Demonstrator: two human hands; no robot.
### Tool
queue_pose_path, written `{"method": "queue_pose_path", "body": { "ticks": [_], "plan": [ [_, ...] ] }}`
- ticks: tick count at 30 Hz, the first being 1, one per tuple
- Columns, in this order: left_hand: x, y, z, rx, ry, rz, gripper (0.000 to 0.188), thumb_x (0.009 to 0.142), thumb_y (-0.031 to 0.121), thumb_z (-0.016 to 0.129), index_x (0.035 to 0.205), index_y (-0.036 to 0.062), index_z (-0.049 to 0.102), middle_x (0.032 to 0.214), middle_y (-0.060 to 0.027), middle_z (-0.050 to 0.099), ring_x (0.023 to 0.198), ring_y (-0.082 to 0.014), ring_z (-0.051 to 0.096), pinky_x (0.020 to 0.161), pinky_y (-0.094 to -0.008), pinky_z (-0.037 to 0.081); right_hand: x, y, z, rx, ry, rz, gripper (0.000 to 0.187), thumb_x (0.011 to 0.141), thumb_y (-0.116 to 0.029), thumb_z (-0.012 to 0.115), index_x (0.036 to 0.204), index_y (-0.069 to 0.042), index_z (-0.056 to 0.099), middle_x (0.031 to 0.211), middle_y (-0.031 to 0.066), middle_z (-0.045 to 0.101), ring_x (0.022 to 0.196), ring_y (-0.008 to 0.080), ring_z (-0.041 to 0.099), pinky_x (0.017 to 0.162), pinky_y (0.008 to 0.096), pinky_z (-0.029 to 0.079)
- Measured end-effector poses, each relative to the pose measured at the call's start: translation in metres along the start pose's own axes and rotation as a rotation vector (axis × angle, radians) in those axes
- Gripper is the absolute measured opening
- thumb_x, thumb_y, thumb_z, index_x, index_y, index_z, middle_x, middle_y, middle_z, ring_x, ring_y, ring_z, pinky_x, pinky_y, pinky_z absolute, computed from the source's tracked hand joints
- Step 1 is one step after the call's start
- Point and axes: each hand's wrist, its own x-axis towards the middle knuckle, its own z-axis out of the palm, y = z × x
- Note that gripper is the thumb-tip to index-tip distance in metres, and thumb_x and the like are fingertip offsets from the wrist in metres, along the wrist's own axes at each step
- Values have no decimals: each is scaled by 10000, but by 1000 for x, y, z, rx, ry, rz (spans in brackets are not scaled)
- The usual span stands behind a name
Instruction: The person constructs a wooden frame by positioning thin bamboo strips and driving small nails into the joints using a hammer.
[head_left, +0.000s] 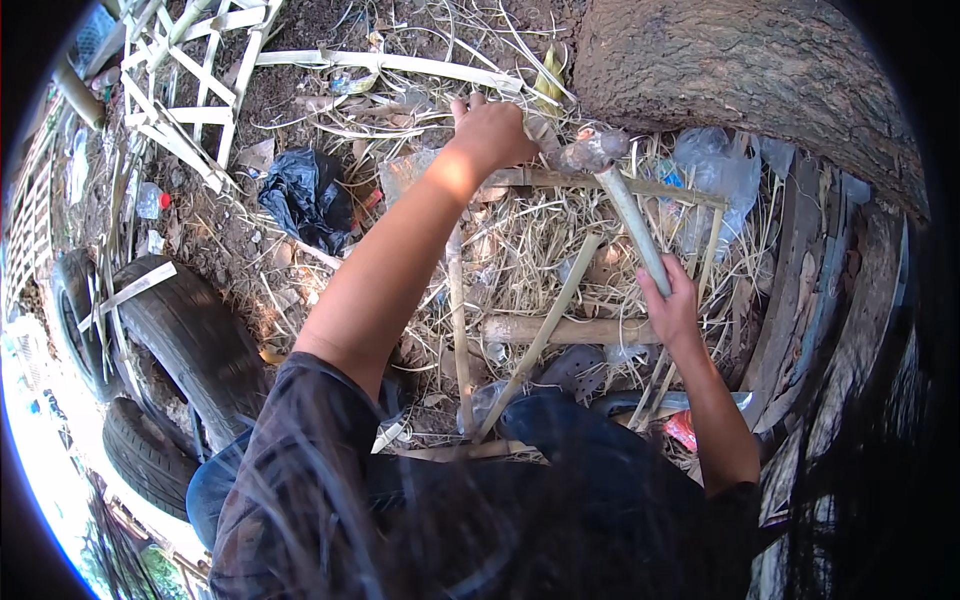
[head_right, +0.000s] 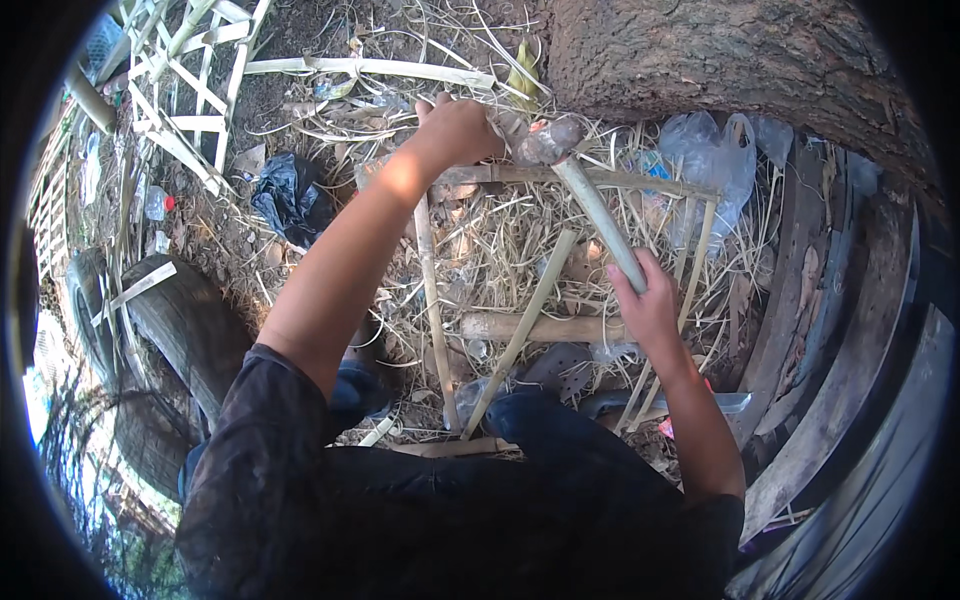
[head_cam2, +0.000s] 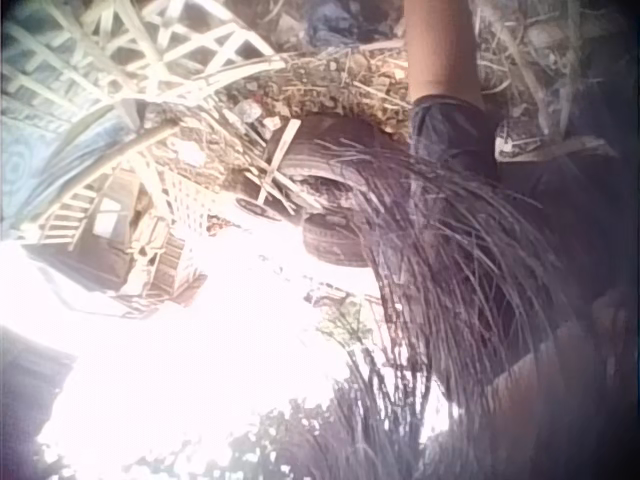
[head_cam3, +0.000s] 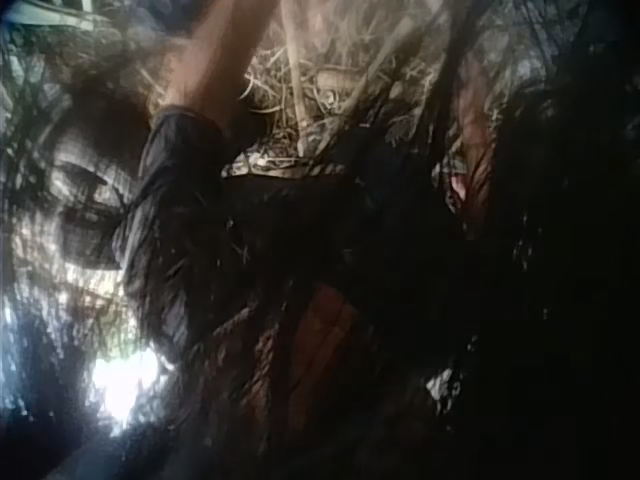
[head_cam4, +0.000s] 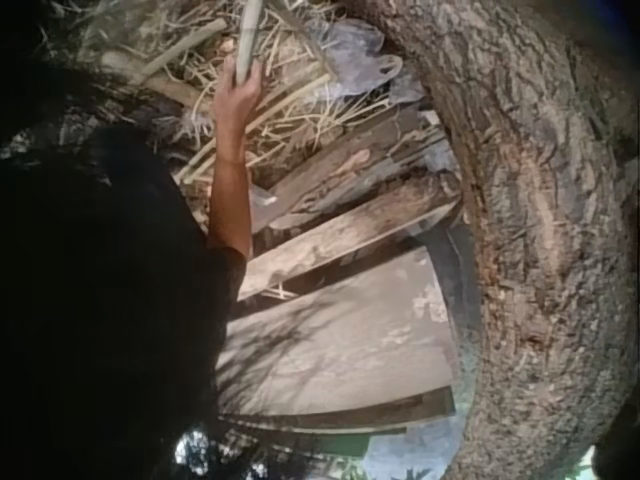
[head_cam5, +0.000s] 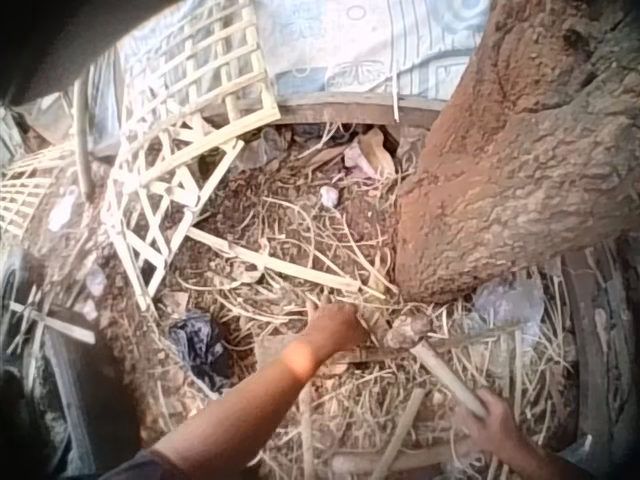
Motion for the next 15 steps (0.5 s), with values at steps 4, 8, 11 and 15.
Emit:
{"method": "queue_pose_path", "body": {
  "ticks": [4, 8, 11, 15],
  "plan": [
    [-16, -38, 8, 8, 152, 220, 420, 924, 366, 485, 1062, 33, 702, 1171, -132, 605, 1168, -327, 446, 990, -500, 313, -2, -8, 10, 53, -15, -2, 169, 909, -153, 674, 958, -8, 601, 664, 44, 545, 582, 98, 466, 542, 299, 396],
    [-30, -57, 20, -200, 470, 267, 281, 952, 284, 521, 1034, 42, 639, 1008, -98, 601, 1048, -250, 489, 933, -409, 356, -1, -13, 17, 41, -2, 8, 162, 912, -153, 667, 952, -10, 601, 665, 25, 521, 599, 88, 451, 547, 290, 386],
    [-48, -96, 10, -795, 437, 172, 260, 991, 260, 513, 998, 22, 618, 843, -38, 570, 848, -151, 494, 840, -307, 396, 2, -25, 20, 76, -3, -1, 160, 913, -154, 664, 936, -11, 596, 666, 19, 499, 611, 82, 437, 551, 285, 377],
    [-77, -125, 18, -1151, 352, 214, 189, 969, 174, 602, 960, -14, 613, 848, 7, 620, 822, -73, 539, 778, -247, 437, 0, -33, 35, 142, -39, 29, 153, 926, -153, 652, 948, -11, 603, 670, -13, 477, 611, 60, 406, 539, 264, 345]
  ]
}}
